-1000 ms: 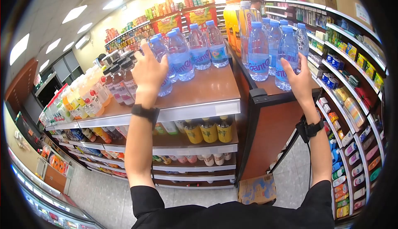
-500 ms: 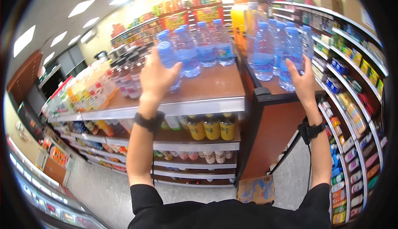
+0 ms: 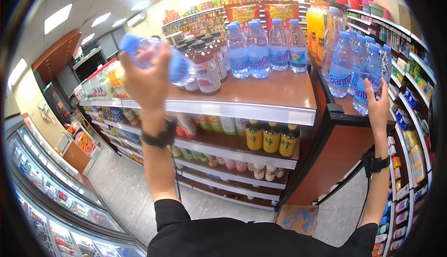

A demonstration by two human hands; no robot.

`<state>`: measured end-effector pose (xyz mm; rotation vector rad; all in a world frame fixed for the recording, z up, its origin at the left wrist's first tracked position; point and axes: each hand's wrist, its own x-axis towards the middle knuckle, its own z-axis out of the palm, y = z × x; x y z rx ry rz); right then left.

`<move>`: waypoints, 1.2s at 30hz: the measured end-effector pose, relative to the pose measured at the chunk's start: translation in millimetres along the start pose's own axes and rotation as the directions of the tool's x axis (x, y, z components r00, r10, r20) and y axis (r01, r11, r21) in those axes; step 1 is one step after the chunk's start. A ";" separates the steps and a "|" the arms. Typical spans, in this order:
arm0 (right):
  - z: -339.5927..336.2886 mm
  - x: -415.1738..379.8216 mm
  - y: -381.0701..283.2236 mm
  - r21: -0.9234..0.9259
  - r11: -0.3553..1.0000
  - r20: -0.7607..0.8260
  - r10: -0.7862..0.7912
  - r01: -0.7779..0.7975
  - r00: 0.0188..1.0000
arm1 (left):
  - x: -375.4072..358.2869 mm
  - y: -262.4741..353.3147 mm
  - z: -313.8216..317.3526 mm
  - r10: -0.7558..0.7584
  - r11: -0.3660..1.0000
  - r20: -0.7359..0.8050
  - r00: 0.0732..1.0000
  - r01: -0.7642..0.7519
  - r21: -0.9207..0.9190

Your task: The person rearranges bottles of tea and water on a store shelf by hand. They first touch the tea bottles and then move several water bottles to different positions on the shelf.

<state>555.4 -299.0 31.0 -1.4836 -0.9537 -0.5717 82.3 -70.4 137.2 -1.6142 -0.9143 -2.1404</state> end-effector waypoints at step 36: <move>-0.3 -1.5 -12.3 0.117 0.992 -0.003 0.054 -0.053 0.999 | 16.5 -198.4 78.8 -0.330 0.826 0.294 0.897 0.123 0.550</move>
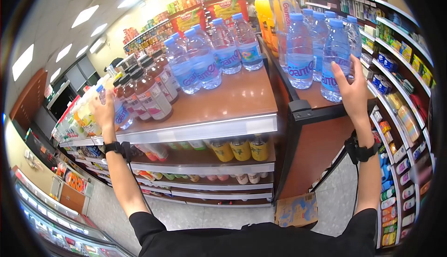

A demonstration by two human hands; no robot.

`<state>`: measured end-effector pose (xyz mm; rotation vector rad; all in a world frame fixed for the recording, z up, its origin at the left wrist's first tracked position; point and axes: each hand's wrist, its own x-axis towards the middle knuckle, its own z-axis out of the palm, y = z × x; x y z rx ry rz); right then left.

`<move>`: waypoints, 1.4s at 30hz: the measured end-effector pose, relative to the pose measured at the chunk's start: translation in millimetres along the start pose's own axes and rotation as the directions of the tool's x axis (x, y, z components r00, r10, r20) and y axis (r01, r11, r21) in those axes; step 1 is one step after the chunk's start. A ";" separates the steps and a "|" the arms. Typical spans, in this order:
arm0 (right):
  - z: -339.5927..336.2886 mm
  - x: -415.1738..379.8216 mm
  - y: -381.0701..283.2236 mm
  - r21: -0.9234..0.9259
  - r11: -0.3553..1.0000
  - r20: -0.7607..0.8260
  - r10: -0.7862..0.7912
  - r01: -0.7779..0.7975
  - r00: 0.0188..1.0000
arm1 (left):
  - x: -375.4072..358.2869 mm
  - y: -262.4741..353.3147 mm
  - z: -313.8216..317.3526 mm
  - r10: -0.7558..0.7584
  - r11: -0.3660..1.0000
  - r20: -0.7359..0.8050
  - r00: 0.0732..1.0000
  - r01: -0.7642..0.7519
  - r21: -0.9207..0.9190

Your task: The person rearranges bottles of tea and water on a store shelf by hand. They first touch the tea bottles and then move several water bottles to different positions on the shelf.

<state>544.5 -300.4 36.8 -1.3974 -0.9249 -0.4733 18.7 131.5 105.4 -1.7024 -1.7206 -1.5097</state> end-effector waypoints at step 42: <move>7.2 -4.7 7.8 -0.494 0.869 -0.273 -0.151 -0.004 0.950 | -183.1 390.1 -120.1 0.632 0.336 -0.060 0.773 -0.342 -0.878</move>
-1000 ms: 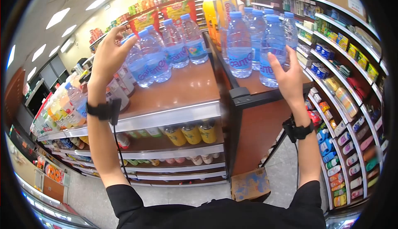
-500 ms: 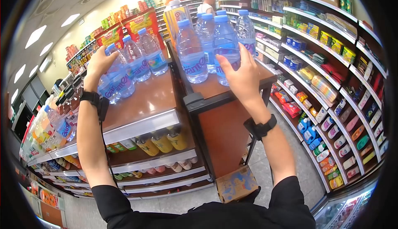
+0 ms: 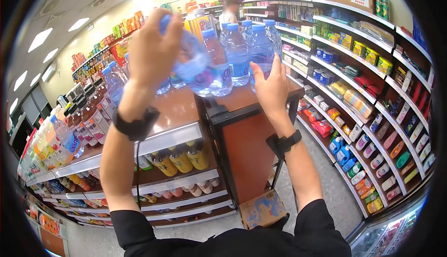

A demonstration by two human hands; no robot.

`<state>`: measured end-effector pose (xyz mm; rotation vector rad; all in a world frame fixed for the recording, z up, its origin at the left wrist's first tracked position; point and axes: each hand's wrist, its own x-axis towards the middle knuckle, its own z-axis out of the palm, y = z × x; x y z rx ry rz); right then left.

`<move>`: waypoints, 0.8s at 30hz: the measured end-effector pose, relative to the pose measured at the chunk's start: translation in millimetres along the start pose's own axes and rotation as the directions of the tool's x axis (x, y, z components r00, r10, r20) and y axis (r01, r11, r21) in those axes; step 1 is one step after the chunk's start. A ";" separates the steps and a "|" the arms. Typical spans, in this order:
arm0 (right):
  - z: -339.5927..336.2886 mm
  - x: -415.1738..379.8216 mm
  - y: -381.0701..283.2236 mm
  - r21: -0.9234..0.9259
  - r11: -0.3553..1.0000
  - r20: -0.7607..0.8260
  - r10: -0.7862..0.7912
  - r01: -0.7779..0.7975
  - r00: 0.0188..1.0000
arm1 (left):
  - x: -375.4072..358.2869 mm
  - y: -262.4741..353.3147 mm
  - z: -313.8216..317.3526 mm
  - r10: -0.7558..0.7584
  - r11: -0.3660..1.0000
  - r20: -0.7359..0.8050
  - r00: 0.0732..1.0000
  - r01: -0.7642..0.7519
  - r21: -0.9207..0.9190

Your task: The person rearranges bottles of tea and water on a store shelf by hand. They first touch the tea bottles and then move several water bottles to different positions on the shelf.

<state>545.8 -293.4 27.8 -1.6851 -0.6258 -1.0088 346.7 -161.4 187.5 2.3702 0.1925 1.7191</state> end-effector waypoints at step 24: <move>-8.0 18.5 25.6 0.289 0.937 0.245 0.124 -0.195 0.961 | -4.7 5.2 93.6 0.051 0.970 0.267 0.962 -0.111 0.214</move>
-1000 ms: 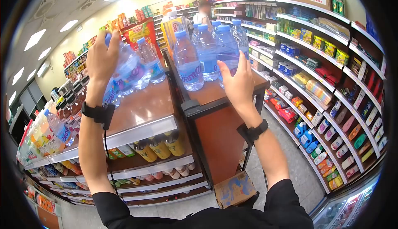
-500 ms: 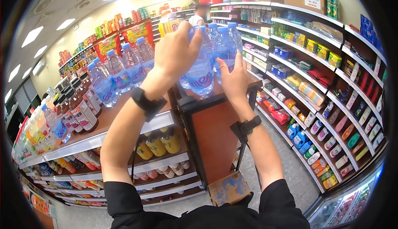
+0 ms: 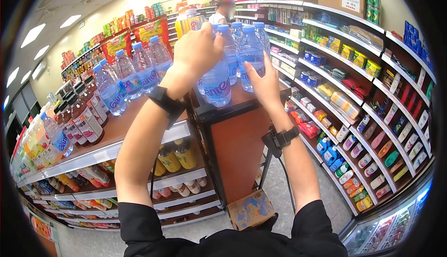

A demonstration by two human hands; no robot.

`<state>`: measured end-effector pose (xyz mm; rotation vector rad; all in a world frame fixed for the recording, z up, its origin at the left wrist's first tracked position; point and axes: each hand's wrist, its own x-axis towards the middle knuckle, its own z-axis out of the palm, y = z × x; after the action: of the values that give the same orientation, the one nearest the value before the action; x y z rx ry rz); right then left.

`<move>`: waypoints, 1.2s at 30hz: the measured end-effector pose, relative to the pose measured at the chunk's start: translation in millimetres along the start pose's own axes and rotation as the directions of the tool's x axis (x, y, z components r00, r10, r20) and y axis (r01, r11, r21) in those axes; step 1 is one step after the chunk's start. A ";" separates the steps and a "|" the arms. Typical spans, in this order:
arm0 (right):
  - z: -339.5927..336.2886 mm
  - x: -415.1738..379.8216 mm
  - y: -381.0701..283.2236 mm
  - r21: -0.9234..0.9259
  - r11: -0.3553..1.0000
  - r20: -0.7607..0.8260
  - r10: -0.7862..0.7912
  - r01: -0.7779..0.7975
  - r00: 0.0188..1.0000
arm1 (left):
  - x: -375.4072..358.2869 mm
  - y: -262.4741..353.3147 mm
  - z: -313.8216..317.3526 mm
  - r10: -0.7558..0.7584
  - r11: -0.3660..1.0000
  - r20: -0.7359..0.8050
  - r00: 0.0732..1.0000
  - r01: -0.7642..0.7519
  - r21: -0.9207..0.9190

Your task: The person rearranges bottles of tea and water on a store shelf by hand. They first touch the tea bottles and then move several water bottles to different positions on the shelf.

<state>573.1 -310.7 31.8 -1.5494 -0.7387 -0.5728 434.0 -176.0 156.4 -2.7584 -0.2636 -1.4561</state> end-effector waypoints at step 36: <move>-14.1 -18.3 -22.2 -0.245 0.969 0.401 0.109 -0.008 0.910 | 2.3 -174.9 -23.2 -0.269 0.962 -0.060 0.961 0.271 0.028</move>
<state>545.3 -326.3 34.9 -1.9438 -0.9631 -0.2940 389.5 -5.3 159.5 -2.7330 -0.6823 -1.5613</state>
